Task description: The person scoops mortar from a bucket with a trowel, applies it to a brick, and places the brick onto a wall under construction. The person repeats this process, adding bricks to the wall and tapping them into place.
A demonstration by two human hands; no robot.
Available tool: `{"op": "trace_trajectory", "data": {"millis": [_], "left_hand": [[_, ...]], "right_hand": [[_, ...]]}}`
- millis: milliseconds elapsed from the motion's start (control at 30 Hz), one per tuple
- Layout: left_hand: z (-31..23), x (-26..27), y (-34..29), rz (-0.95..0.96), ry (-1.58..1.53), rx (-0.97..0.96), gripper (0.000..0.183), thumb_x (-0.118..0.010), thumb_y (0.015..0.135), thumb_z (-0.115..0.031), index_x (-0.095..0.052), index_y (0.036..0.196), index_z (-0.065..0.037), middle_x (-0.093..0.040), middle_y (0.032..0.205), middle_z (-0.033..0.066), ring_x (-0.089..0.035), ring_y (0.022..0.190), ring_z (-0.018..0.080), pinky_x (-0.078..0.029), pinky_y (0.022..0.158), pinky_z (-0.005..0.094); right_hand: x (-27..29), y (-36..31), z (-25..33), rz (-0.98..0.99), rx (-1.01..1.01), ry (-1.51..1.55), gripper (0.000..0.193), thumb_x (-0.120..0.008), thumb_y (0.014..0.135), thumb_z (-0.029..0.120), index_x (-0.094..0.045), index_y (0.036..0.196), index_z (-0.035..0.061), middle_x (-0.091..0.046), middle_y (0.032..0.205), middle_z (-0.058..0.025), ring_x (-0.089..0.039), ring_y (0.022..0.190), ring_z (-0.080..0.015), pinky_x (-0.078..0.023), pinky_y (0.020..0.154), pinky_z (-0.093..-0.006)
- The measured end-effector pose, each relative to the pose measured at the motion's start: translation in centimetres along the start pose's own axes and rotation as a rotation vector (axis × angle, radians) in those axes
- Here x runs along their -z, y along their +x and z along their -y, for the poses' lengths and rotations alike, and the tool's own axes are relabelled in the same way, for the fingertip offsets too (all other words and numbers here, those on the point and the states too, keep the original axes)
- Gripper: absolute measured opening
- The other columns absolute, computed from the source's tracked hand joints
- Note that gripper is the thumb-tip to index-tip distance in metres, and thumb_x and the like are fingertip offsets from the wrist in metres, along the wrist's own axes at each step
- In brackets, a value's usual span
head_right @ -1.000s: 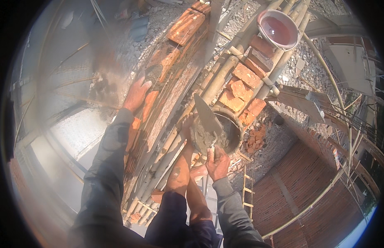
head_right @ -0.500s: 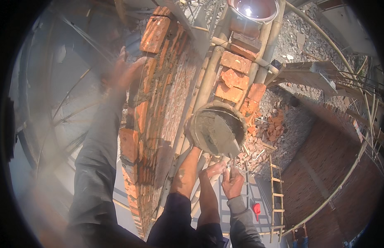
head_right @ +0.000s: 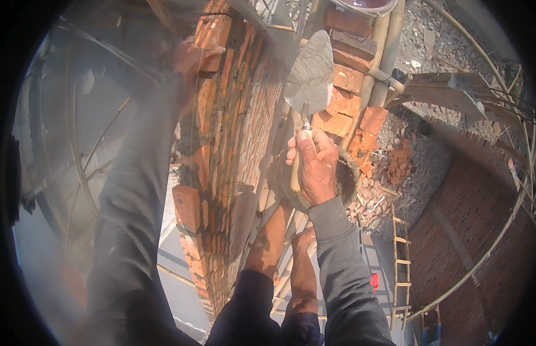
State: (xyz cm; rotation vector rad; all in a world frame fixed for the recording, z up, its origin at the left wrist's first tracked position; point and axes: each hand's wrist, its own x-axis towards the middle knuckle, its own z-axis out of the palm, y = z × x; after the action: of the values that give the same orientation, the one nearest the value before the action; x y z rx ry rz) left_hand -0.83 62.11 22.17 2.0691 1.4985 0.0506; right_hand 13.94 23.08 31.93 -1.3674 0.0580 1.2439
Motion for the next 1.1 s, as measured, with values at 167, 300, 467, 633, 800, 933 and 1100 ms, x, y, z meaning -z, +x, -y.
{"op": "trace_trajectory", "data": {"millis": [167,300,467,633,800,933,1100], "left_hand": [[-1.5,0.0,-1.4,-0.045,-0.022,0.082,0.054,-0.094,0.069,-0.028,-0.073,0.111,-0.003,-0.075,0.098,0.0105,-0.073,0.084,0.0197,-0.058,0.076,0.0364],[-2.7,0.3,-2.2,-0.073,0.067,0.061,0.055,-0.095,0.069,-0.028,-0.071,0.110,0.000,-0.075,0.099,0.0118,-0.073,0.080,0.0205,-0.059,0.075,0.0359],[-2.8,0.9,-2.2,-0.008,-0.029,0.092,0.057,-0.096,0.069,-0.031,-0.071,0.109,0.002,-0.074,0.098,0.0144,-0.074,0.080,0.0216,-0.060,0.069,0.0358],[-1.4,1.1,-2.1,0.024,-0.099,0.147,0.068,-0.096,0.064,-0.044,-0.072,0.104,0.006,-0.074,0.098,0.0180,-0.074,0.084,0.0262,-0.058,0.073,0.0383],[-0.7,0.8,-2.1,0.011,-0.119,0.181,0.080,-0.096,0.059,-0.057,-0.073,0.099,0.009,-0.074,0.098,0.0216,-0.074,0.088,0.0308,-0.057,0.078,0.0407],[-0.6,0.9,-2.0,0.013,-0.148,0.194,0.086,-0.096,0.057,-0.062,-0.074,0.097,0.011,-0.074,0.098,0.0228,-0.074,0.090,0.0323,-0.057,0.080,0.0414],[-0.5,1.1,-2.1,0.024,-0.138,0.217,0.084,-0.096,0.058,-0.060,-0.074,0.099,0.010,-0.075,0.100,0.0216,-0.075,0.090,0.0311,-0.058,0.079,0.0409]], "right_hand": [[-4.7,8.7,2.1,0.048,0.184,0.314,0.026,-0.064,0.104,0.020,-0.059,0.117,-0.0021,-0.069,0.110,-0.0141,-0.066,0.100,-0.0191,-0.058,0.085,-0.0389],[-7.0,16.0,4.3,0.017,0.260,0.174,0.025,-0.065,0.103,0.017,-0.059,0.117,-0.0036,-0.067,0.118,-0.0163,-0.066,0.103,-0.0235,-0.060,0.093,-0.0427],[-9.3,21.4,4.9,-0.115,0.307,0.103,0.022,-0.062,0.103,0.009,-0.057,0.114,-0.0098,-0.064,0.111,-0.0187,-0.068,0.099,-0.0262,-0.064,0.083,-0.0389],[-10.3,22.9,3.3,-0.118,0.246,0.170,0.020,-0.060,0.103,0.007,-0.057,0.113,-0.0105,-0.065,0.111,-0.0191,-0.070,0.095,-0.0260,-0.065,0.079,-0.0380],[-11.3,22.8,2.4,-0.159,0.247,0.128,0.020,-0.059,0.104,0.009,-0.058,0.115,-0.0089,-0.068,0.109,-0.0179,-0.070,0.093,-0.0249,-0.064,0.079,-0.0378],[-13.1,22.3,0.3,-0.076,0.201,0.085,0.021,-0.058,0.105,0.011,-0.059,0.116,-0.0070,-0.070,0.108,-0.0171,-0.071,0.092,-0.0240,-0.062,0.079,-0.0375],[-12.9,22.6,-0.8,-0.162,0.198,0.113,0.020,-0.058,0.106,0.011,-0.058,0.115,-0.0070,-0.072,0.107,-0.0173,-0.071,0.092,-0.0235,-0.061,0.078,-0.0357]]}}
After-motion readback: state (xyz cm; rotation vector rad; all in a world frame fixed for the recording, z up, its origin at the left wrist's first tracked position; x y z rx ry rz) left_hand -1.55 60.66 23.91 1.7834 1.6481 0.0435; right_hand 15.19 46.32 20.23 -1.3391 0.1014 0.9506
